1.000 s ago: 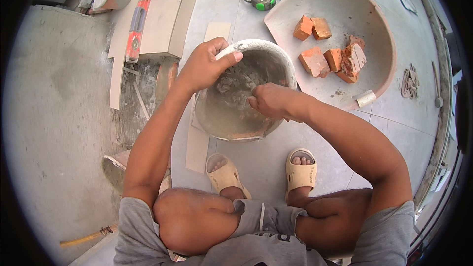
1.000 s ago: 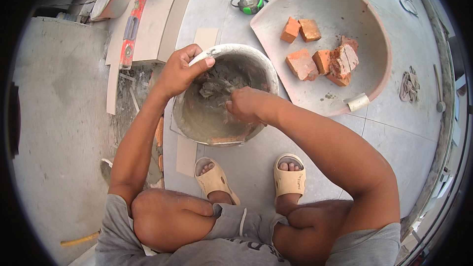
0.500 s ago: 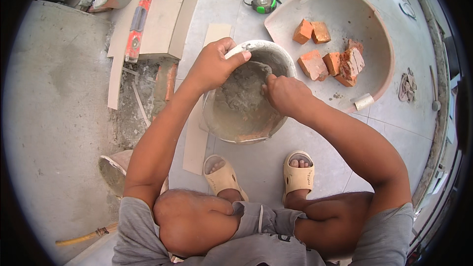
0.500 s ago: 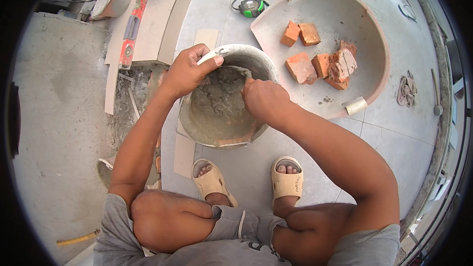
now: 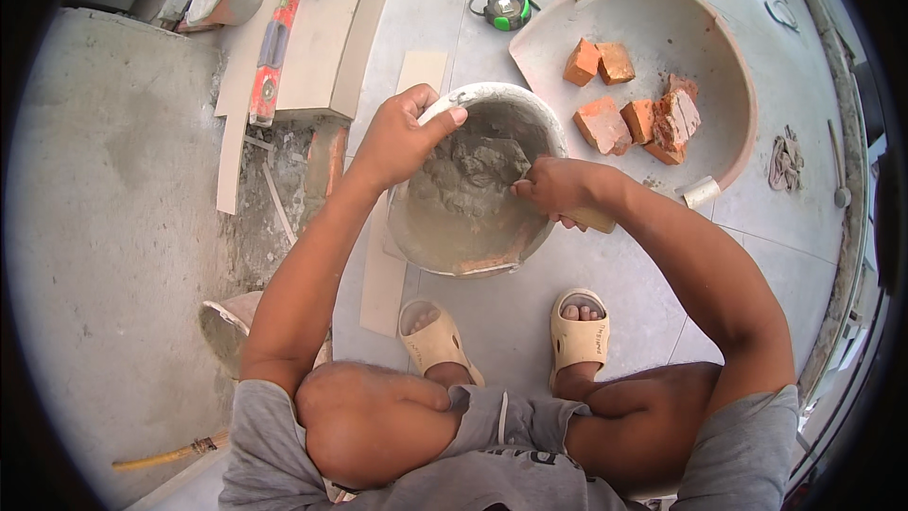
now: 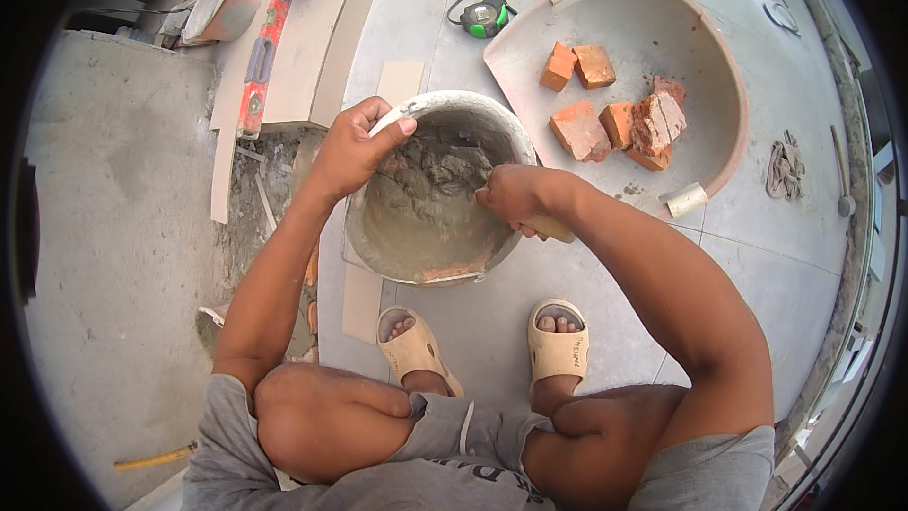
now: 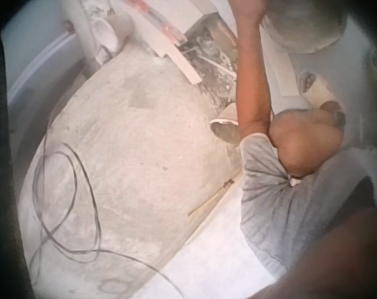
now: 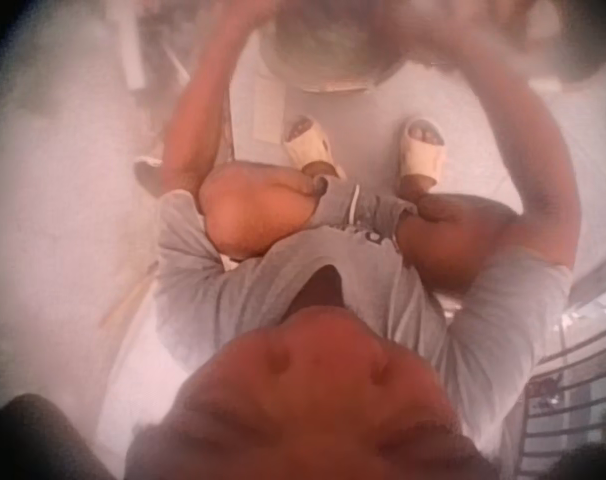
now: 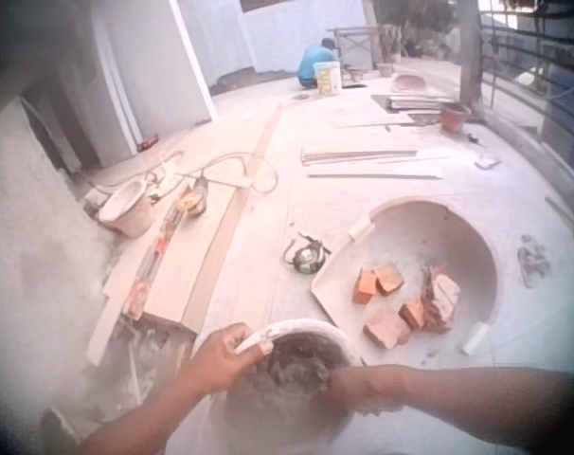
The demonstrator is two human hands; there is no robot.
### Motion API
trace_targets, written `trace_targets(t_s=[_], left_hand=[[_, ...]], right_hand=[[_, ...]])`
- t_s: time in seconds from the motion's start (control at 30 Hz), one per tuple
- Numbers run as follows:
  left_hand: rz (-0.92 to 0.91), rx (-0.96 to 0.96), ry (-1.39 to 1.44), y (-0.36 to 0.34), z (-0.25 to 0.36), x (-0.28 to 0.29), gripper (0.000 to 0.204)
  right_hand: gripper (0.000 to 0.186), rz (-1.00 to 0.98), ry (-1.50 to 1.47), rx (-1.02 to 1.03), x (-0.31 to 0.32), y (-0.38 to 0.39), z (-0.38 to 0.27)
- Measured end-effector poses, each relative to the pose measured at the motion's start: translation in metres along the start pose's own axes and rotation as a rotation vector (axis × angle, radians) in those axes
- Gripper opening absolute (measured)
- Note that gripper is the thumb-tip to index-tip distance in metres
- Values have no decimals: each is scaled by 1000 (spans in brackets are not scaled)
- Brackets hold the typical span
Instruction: The person scoops cement from a bucket using a trowel and spreads it onto the floor. They then place a rectangular tile onto the cement, press it down, and use a tape measure to check the spacing.
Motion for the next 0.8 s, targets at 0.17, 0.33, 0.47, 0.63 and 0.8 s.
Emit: trace_targets(t_s=[0.17,0.33,0.47,0.63,0.8], left_hand=[[-17,10,73,-3,-13,5,28],[-15,-81,82,-4,3,-9,34],[-54,-62,77,-4,-3,-6,32],[-139,-12,-52,-5,15,-19,30],[-69,27,-15,-15,-1,-5,30]], right_hand=[[43,376,413,217,3,0,-12],[44,395,378,257,3,-11,-30],[42,88,215,193,2,-7,-35],[25,26,243,63,-14,-6,-16],[26,477,580,286,-15,28,-43]])
Point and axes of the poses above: each hand's wrist, its own y-axis away from the middle knuckle, its own x-axis out of the back of the hand, z = x × y, the point moved 6 cm from there along -y, towards the middle knuckle, and after that the axes turned 6 degrees about y, right-handed, at the moved point
